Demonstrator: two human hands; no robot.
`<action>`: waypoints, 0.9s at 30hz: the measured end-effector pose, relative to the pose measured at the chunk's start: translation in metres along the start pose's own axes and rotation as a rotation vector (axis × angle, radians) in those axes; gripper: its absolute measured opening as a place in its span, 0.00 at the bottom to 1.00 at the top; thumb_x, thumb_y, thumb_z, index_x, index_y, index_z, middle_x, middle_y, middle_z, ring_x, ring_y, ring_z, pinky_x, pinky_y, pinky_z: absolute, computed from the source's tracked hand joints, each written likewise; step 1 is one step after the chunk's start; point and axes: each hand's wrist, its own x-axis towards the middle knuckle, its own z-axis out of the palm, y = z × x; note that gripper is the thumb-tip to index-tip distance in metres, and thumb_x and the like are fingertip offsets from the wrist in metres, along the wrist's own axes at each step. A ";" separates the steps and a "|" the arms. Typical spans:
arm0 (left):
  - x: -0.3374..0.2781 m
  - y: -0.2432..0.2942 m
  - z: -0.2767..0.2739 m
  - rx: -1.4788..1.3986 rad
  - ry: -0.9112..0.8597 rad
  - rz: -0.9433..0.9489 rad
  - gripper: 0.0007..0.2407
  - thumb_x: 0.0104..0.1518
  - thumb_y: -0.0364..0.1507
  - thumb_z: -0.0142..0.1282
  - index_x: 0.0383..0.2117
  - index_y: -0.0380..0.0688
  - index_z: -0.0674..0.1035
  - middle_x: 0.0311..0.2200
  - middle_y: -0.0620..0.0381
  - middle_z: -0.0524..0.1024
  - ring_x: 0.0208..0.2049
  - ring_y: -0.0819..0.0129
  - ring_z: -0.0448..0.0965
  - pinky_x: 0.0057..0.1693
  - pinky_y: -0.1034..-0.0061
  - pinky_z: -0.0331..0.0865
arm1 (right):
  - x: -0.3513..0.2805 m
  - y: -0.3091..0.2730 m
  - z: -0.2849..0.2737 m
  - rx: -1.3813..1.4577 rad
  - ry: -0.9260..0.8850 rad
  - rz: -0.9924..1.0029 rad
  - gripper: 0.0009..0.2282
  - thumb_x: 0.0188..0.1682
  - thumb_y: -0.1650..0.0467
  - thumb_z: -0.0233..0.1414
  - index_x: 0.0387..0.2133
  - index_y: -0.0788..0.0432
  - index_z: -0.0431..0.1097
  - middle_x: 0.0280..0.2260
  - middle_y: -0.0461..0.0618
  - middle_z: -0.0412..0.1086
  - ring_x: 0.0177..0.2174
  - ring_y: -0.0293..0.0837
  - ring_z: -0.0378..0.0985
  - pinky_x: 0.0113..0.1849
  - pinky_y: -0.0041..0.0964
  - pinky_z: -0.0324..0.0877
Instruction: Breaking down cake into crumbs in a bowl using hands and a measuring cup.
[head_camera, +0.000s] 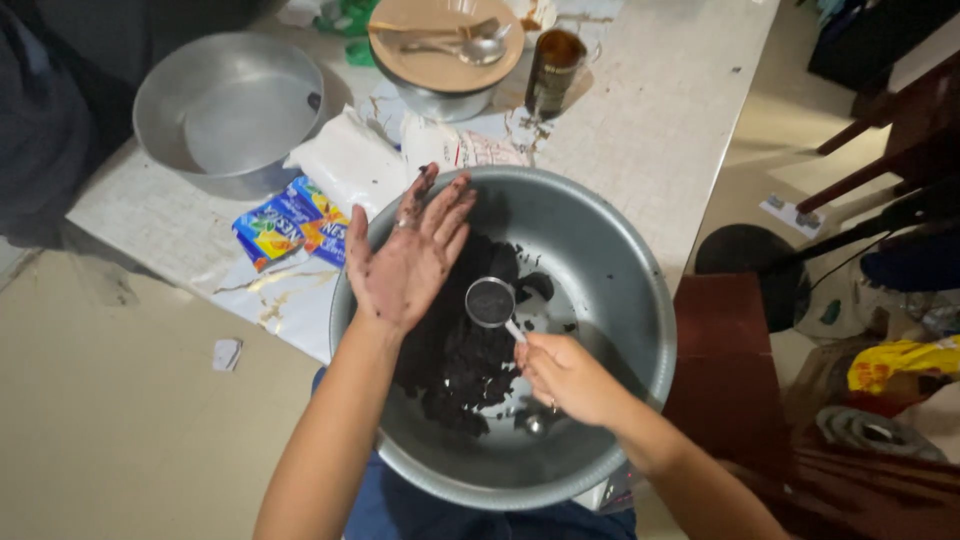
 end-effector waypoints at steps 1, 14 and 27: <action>-0.001 -0.011 -0.010 -0.001 0.006 -0.001 0.35 0.63 0.57 0.30 0.72 0.52 0.61 0.74 0.48 0.55 0.74 0.57 0.56 0.75 0.63 0.44 | 0.001 -0.002 0.002 0.003 -0.001 0.005 0.08 0.56 0.73 0.40 0.30 0.61 0.64 0.18 0.39 0.52 0.16 0.33 0.51 0.19 0.30 0.53; -0.007 -0.058 0.017 2.004 -0.338 0.302 0.23 0.53 0.42 0.56 0.56 0.49 0.77 0.63 0.43 0.68 0.67 0.40 0.63 0.71 0.41 0.45 | -0.005 -0.016 0.019 -0.792 0.048 -0.287 0.11 0.56 0.69 0.45 0.27 0.65 0.67 0.18 0.57 0.67 0.18 0.49 0.70 0.26 0.44 0.67; -0.004 -0.013 0.006 1.969 0.542 0.589 0.14 0.65 0.30 0.51 0.55 0.43 0.77 0.58 0.46 0.73 0.64 0.48 0.70 0.75 0.39 0.45 | -0.004 -0.027 0.026 -0.730 -0.007 -0.230 0.11 0.55 0.69 0.45 0.26 0.63 0.67 0.17 0.56 0.67 0.17 0.46 0.69 0.25 0.46 0.68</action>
